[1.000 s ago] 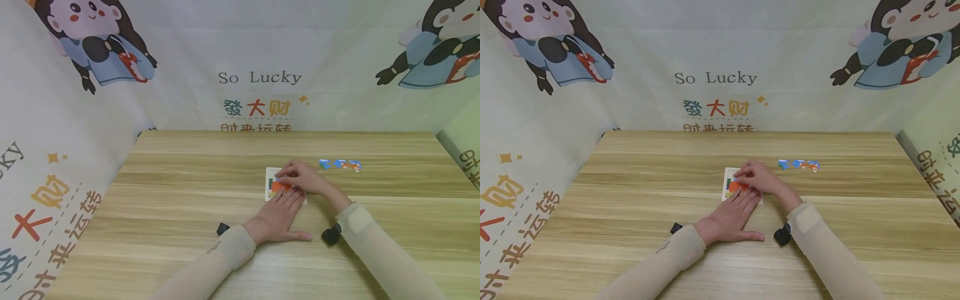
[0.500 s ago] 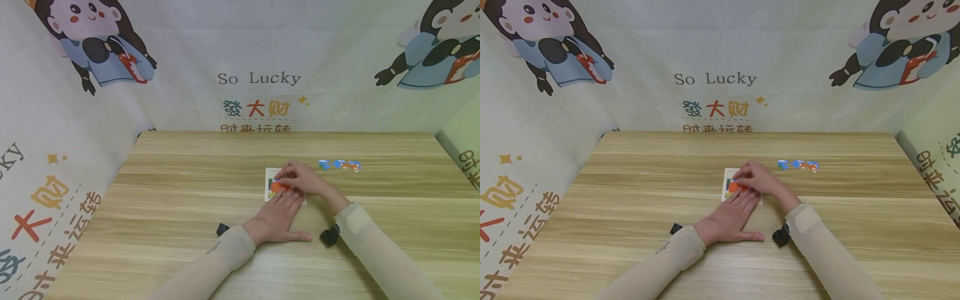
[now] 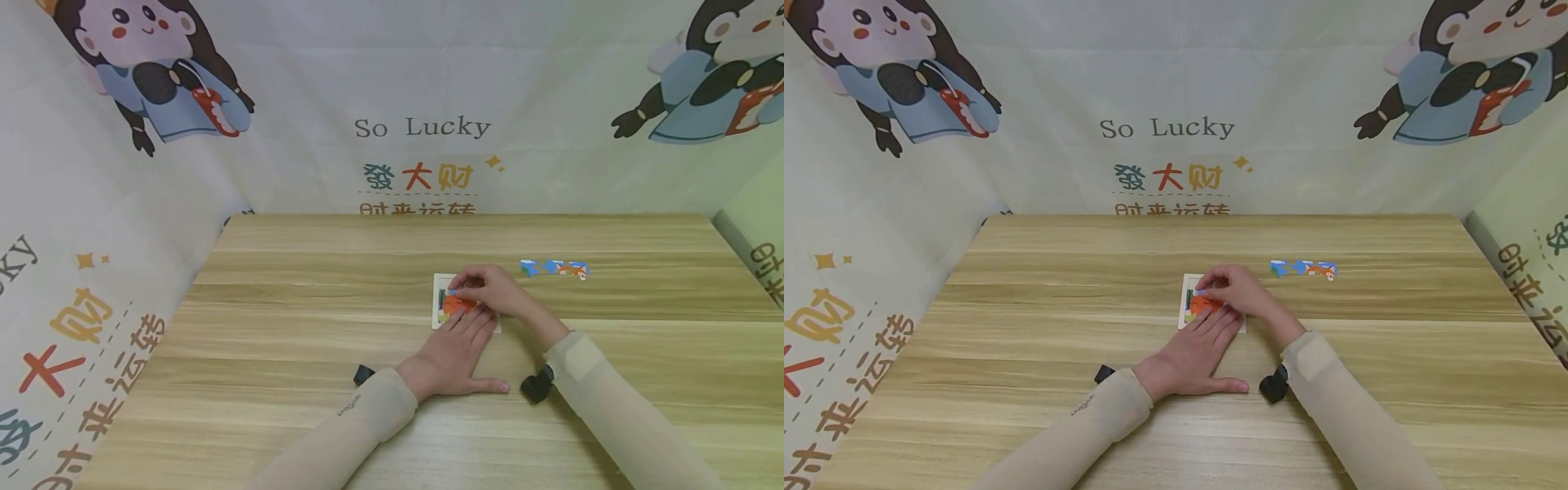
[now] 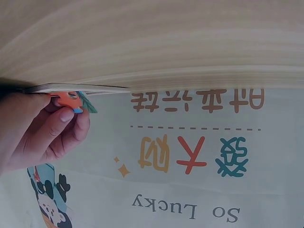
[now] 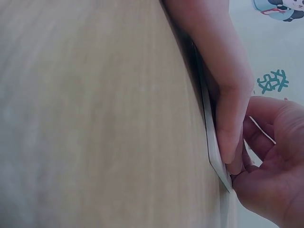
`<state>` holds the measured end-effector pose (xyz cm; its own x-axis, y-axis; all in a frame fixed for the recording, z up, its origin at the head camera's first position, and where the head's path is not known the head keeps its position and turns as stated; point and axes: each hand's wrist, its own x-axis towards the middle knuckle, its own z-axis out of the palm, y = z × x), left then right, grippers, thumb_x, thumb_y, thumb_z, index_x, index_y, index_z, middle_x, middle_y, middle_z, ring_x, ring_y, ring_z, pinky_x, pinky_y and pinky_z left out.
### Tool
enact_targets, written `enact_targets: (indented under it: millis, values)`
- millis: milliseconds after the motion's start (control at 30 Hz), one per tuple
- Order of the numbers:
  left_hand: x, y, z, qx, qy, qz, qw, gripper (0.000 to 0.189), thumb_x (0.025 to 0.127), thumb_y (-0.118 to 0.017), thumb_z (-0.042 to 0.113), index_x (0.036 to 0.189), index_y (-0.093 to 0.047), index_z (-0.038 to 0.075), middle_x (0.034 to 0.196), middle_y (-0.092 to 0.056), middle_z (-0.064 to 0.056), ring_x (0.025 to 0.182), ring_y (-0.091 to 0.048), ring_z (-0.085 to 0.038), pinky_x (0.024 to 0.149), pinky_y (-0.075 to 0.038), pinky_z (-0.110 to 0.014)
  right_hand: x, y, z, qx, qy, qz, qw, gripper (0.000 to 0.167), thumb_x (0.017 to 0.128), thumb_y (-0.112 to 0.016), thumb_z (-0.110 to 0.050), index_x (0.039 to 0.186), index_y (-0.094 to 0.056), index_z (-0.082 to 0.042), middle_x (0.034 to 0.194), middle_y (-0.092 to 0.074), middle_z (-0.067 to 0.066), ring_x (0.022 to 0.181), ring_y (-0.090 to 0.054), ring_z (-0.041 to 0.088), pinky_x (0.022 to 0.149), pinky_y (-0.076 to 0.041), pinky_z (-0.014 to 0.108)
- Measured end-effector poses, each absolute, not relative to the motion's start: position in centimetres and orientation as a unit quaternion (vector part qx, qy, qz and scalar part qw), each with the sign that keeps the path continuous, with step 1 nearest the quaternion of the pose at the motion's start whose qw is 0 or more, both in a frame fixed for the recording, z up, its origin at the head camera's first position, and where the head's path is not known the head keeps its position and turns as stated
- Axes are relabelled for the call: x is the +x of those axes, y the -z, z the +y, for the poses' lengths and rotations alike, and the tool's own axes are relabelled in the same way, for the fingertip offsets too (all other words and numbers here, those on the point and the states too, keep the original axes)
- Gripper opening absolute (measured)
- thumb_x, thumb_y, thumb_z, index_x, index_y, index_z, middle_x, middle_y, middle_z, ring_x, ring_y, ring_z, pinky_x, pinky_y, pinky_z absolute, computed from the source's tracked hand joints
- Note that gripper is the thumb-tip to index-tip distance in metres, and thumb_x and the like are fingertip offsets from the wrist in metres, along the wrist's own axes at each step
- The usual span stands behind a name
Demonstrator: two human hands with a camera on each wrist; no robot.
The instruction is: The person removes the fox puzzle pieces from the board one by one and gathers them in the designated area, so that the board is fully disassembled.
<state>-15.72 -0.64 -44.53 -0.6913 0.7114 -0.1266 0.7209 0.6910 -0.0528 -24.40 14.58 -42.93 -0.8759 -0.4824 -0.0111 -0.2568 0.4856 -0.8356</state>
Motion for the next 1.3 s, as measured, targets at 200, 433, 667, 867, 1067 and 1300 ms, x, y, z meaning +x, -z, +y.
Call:
enact_targets:
  millis: [200, 433, 667, 867, 1067, 1300]
  values:
    - [-15.7, 44.5, -0.6, 0.392, 0.051, 0.918, 0.046, 0.106, 0.089, -0.036, 0.081, 0.161, -0.007, 0.008, 0.17, -0.005, -0.007, 0.158, -0.002, -0.018, 0.129, -0.01, -0.036, -24.2, 42.7, 14.4, -0.212, 0.474, 0.847, 0.119, 0.016, 0.094, -0.066, -0.006, 0.107, -0.071, 0.001, 0.1, -0.072, 0.016, 0.082, -0.059, 0.013, 0.076, -0.049, 0.021]
    - [-15.7, 44.6, -0.7, 0.392, 0.054, 0.918, 0.036, 0.107, 0.09, -0.037, 0.08, 0.161, -0.007, 0.007, 0.17, -0.004, -0.007, 0.158, -0.002, -0.019, 0.129, -0.007, -0.036, -24.5, 42.9, 14.5, -0.194, 0.498, 0.837, 0.118, 0.017, 0.095, -0.063, -0.006, 0.108, -0.069, 0.003, 0.099, -0.07, 0.017, 0.081, -0.058, 0.011, 0.072, -0.049, 0.02]
    - [-15.7, 44.5, -0.6, 0.39, 0.051, 0.918, 0.042, 0.107, 0.09, -0.035, 0.081, 0.161, -0.004, 0.008, 0.17, 0.002, -0.007, 0.158, 0.001, -0.019, 0.129, -0.006, -0.035, -24.9, 42.9, 15.0, -0.162, 0.523, 0.828, 0.119, 0.022, 0.098, -0.06, -0.009, 0.114, -0.065, 0.005, 0.111, -0.069, 0.021, 0.088, -0.061, 0.008, 0.077, -0.051, 0.02]
    - [-15.7, 44.6, -0.6, 0.389, 0.05, 0.919, 0.049, 0.106, 0.089, -0.035, 0.081, 0.161, -0.006, 0.009, 0.17, 0.002, -0.005, 0.158, 0.001, -0.018, 0.129, -0.005, -0.036, -24.8, 42.6, 16.1, -0.146, 0.541, 0.821, 0.113, 0.025, 0.099, -0.059, -0.009, 0.118, -0.063, 0.007, 0.113, -0.068, 0.024, 0.087, -0.064, 0.008, 0.079, -0.055, 0.02]
    - [-15.6, 44.5, -0.6, 0.388, 0.041, 0.92, 0.048, 0.105, 0.089, -0.038, 0.081, 0.161, -0.01, 0.01, 0.17, -0.002, -0.004, 0.158, -0.003, -0.018, 0.129, -0.006, -0.037, -24.3, 42.3, 17.8, -0.131, 0.569, 0.804, 0.111, 0.028, 0.098, -0.058, -0.006, 0.12, -0.059, 0.012, 0.114, -0.066, 0.025, 0.084, -0.067, 0.005, 0.077, -0.06, 0.022]
    - [-15.6, 44.3, -0.6, 0.385, 0.041, 0.921, 0.05, 0.105, 0.089, -0.037, 0.081, 0.161, -0.01, 0.011, 0.17, -0.002, -0.004, 0.158, -0.003, -0.018, 0.129, -0.007, -0.037, -23.7, 41.7, 20.2, -0.102, 0.565, 0.812, 0.105, 0.03, 0.098, -0.058, -0.006, 0.121, -0.057, 0.014, 0.109, -0.063, 0.016, 0.081, -0.064, 0.001, 0.075, -0.06, 0.021]
